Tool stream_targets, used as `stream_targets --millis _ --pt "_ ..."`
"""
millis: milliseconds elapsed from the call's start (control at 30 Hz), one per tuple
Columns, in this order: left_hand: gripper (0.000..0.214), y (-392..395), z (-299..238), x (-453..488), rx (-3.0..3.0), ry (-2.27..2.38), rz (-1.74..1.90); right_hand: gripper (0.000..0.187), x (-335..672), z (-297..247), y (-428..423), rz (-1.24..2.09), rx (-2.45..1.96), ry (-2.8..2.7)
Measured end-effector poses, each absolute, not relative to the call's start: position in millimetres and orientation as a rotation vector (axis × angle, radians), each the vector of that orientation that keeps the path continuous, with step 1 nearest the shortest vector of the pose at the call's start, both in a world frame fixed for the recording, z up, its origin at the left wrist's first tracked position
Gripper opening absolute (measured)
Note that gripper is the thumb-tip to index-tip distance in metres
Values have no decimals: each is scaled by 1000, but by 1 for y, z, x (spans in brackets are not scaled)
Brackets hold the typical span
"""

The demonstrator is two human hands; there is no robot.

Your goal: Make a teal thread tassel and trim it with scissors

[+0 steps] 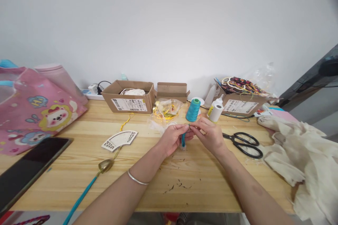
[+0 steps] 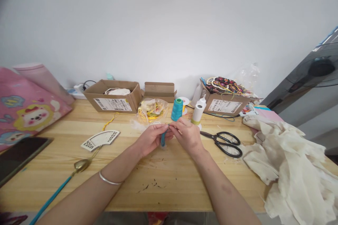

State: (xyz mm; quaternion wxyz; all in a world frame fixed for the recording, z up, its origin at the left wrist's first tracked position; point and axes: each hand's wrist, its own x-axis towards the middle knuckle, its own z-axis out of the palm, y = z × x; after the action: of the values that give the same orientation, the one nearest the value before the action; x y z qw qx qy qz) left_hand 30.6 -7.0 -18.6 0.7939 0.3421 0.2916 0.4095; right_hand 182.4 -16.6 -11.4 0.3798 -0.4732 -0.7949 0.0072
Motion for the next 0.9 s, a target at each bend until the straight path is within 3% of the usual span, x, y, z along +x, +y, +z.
stream_targets --millis 567,900 --pt "21 0 -24 23 968 710 817 20 188 -12 -11 58 -1124 -2158" --pt "26 -4 -14 26 1548 881 789 13 188 -15 -7 255 -1217 -2033"
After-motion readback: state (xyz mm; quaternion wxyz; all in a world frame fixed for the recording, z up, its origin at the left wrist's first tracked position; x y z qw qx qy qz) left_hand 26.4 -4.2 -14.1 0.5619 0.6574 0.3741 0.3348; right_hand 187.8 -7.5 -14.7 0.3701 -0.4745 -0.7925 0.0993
